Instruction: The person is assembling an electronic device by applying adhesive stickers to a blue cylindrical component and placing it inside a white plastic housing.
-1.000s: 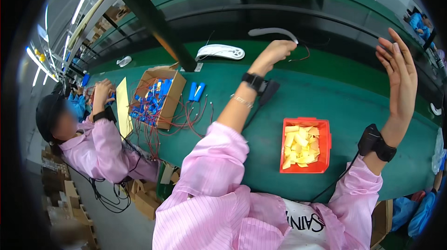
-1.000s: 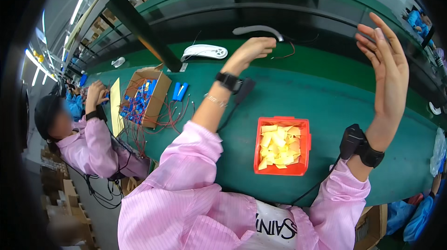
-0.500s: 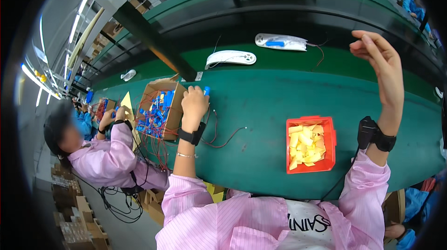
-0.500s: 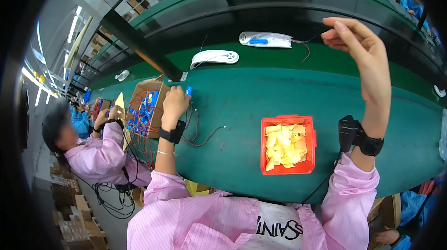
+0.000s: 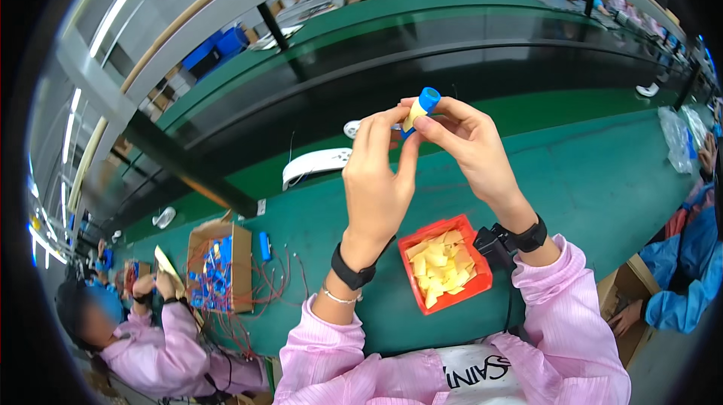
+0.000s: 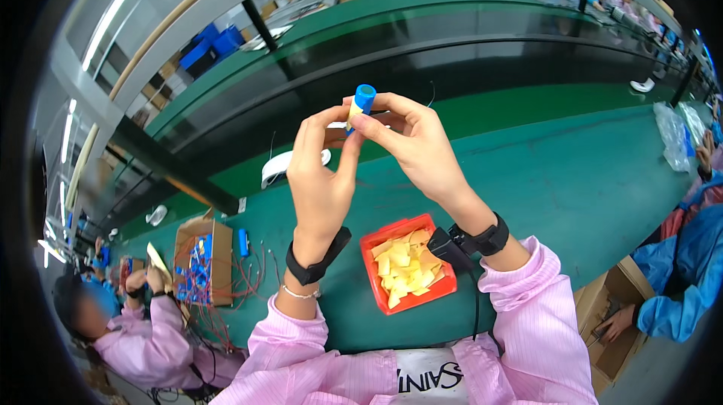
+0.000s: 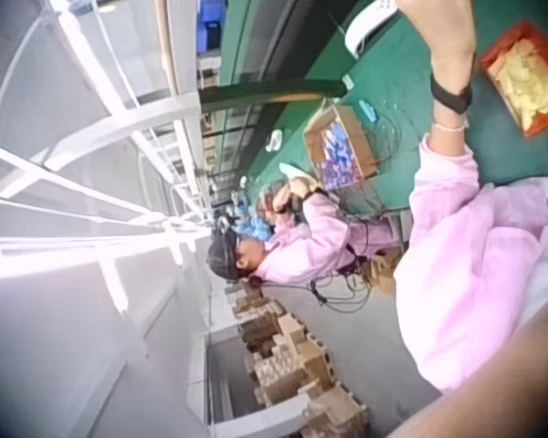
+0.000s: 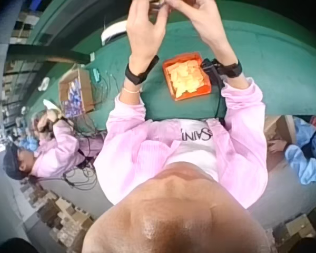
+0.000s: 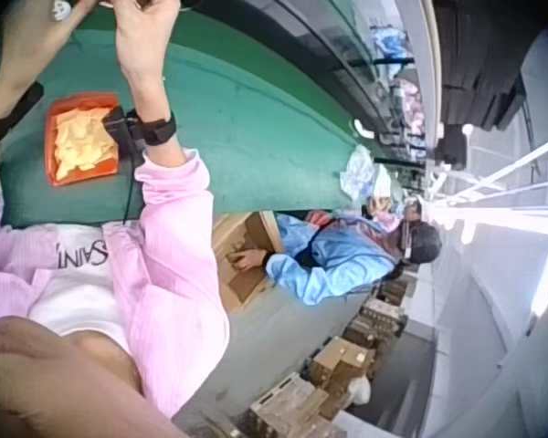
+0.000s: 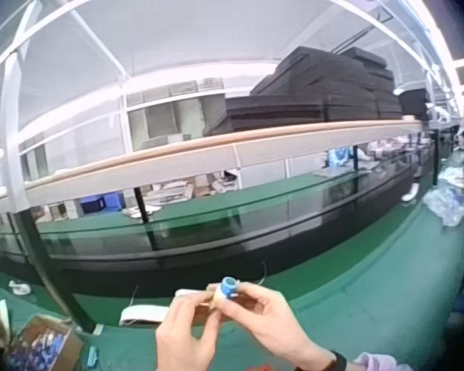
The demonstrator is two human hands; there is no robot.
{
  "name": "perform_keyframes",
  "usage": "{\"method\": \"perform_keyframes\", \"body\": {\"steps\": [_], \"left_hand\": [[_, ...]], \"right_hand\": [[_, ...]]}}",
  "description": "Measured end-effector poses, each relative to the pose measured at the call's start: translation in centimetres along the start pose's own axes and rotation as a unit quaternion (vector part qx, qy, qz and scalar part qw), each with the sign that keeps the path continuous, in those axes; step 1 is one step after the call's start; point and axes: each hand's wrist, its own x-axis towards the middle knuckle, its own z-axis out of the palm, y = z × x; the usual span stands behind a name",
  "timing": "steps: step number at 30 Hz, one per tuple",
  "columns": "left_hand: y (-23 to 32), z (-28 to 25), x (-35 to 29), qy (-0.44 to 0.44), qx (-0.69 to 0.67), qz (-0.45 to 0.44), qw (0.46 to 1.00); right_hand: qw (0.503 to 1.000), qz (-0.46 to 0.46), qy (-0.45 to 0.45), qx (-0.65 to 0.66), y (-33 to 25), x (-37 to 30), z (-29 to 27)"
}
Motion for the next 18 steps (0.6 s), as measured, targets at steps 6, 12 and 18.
{"method": "perform_keyframes", "body": {"steps": [6,12,18], "left_hand": [[0.5,-0.4,1.0,0.025,-0.056,-0.033,0.998],[-0.2,-1.1,0.8,0.005,-0.148,-0.126,0.981],[-0.7,-1.8,0.6,-0.023,-0.189,-0.183,0.965]], "right_hand": [[0.997,-0.017,0.008,-0.079,-0.1,0.6,-1.1],[0.995,-0.025,0.006,-0.092,0.2,0.4,-0.7],[0.993,-0.044,-0.005,-0.108,0.9,0.3,-0.5]]}}
